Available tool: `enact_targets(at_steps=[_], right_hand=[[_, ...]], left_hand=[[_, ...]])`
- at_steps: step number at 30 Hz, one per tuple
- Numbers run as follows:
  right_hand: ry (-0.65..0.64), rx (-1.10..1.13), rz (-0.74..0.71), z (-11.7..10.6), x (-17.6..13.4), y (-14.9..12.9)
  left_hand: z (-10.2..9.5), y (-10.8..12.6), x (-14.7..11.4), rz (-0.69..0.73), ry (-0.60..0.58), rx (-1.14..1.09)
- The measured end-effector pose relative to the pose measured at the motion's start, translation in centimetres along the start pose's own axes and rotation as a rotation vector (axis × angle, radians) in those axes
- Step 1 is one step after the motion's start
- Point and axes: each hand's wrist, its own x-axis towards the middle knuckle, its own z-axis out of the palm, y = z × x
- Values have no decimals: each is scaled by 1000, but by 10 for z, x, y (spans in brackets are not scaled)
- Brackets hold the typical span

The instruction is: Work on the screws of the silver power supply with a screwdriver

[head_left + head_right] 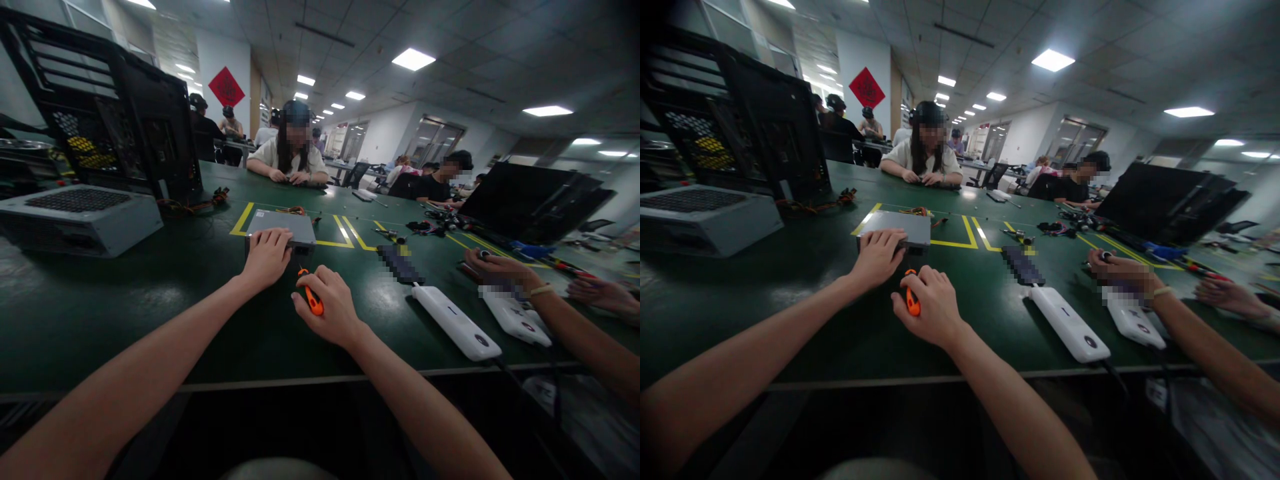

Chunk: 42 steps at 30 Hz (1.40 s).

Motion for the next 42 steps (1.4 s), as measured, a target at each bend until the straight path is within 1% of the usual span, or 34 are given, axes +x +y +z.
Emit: enact_targets(at_steps=[2,4,8,10,14,16,21,23,27,29,31,33,37,39,42], right_hand=[[15,49,54,1,0,0],[19,69,65,1,0,0],[-10,-1,-39,0,0,0],[-11,-23,-48,-1,1,-1],[12,46,48,-1,1,-2],[16,67,65,0,0,-1],[-8,-19,-50,0,0,0],[-4,-33,-36,0,0,-1],[28,50,41,2,-1,0],[18,54,25,2,-1,1],[1,20,-20,1,-1,1],[1,-13,-33,0,0,0],[19,33,48,0,1,-1],[26,67,64,1,0,0],[5,29,-8,1,-1,1]], left_hand=[[0,0,0,7,1,-1],[-1,0,0,13,-2,-5],[-1,0,0,-1,-7,-7],[-1,0,0,-1,-4,-3],[-1,0,0,4,-8,-7],[-1,0,0,5,-16,-23],[-1,1,0,-7,-13,-23],[-1,1,0,-13,-10,-13],[-2,1,0,-4,-20,-11],[-1,1,0,1,-16,-15],[0,0,0,-1,-4,-14],[1,0,0,-4,2,-5],[1,0,0,5,-6,5],[0,0,0,9,-10,-2],[-1,0,0,-1,-13,-22]])
